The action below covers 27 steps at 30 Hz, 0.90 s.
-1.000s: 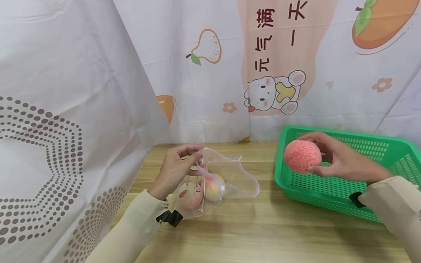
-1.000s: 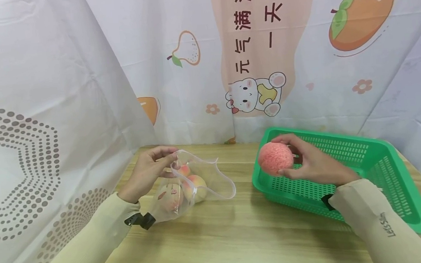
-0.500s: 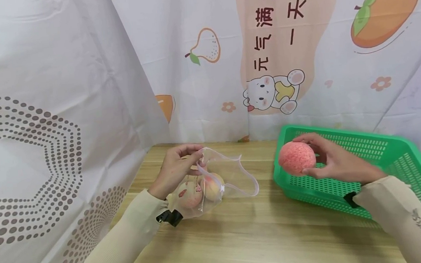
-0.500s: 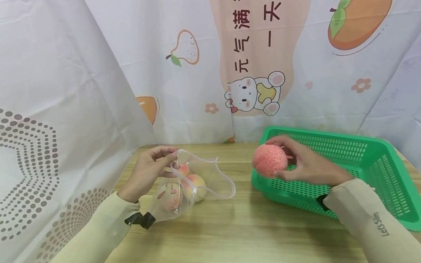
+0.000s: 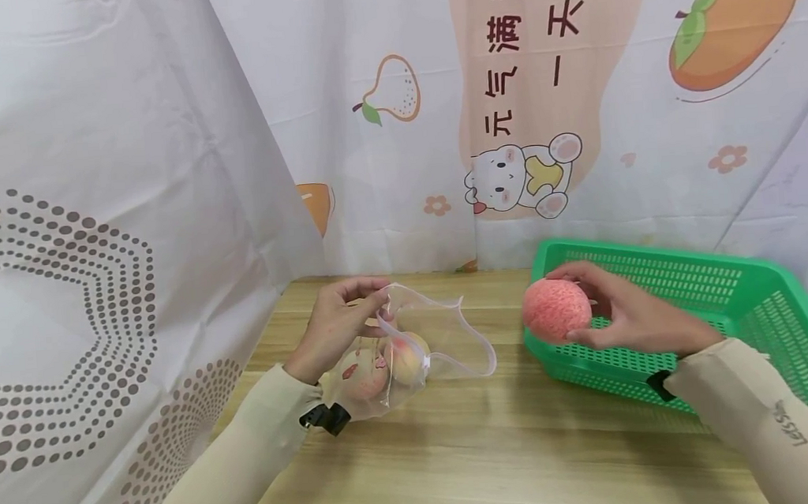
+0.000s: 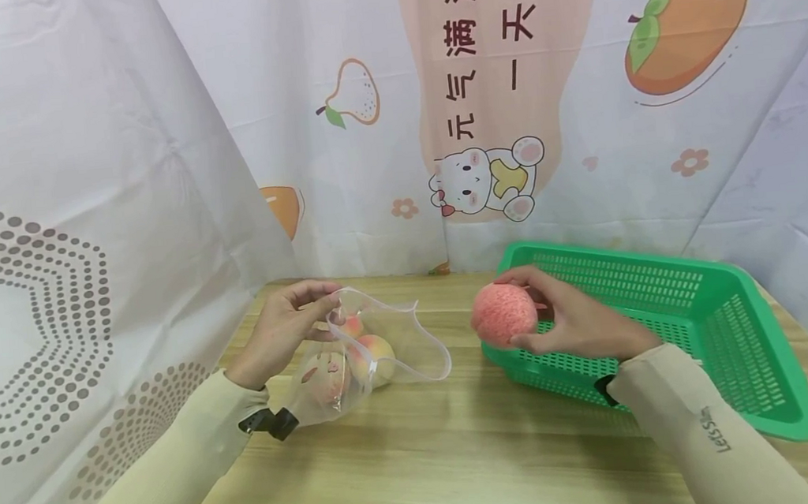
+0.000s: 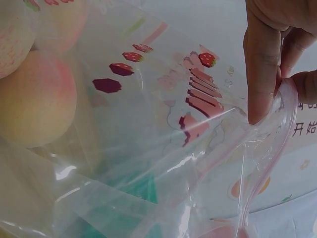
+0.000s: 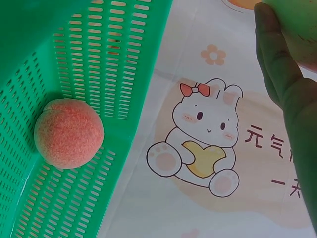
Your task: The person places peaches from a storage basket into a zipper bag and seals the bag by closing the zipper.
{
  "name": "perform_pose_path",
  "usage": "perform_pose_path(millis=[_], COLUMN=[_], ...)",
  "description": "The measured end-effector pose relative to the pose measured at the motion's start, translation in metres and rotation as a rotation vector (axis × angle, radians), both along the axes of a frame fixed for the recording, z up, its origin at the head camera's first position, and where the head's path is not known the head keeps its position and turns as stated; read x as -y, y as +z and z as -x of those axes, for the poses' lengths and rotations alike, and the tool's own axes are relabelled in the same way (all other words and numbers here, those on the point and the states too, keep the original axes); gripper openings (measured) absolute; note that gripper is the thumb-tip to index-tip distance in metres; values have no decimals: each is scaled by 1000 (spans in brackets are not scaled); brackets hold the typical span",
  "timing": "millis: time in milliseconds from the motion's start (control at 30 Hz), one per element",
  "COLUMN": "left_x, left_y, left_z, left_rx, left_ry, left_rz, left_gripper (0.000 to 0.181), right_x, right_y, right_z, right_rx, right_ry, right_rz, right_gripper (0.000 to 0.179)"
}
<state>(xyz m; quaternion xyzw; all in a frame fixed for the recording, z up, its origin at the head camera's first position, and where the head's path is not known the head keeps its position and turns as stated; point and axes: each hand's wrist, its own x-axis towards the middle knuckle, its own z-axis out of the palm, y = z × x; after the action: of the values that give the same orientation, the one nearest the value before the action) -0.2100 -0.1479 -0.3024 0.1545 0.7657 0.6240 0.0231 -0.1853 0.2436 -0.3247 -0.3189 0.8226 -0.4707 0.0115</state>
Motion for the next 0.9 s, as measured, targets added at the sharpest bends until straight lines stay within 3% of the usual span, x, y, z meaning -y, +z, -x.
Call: perform_pose_path(millis=[900], left_x=[-1], left_y=[-1], left_z=[0], left_rx=[7], left_ry=[0], left_rz=[-2], left_gripper=[26], right_x=[24], right_y=[-5], right_z=[0], right_rx=[15], right_ry=[56], right_rz=[59], right_gripper=[70])
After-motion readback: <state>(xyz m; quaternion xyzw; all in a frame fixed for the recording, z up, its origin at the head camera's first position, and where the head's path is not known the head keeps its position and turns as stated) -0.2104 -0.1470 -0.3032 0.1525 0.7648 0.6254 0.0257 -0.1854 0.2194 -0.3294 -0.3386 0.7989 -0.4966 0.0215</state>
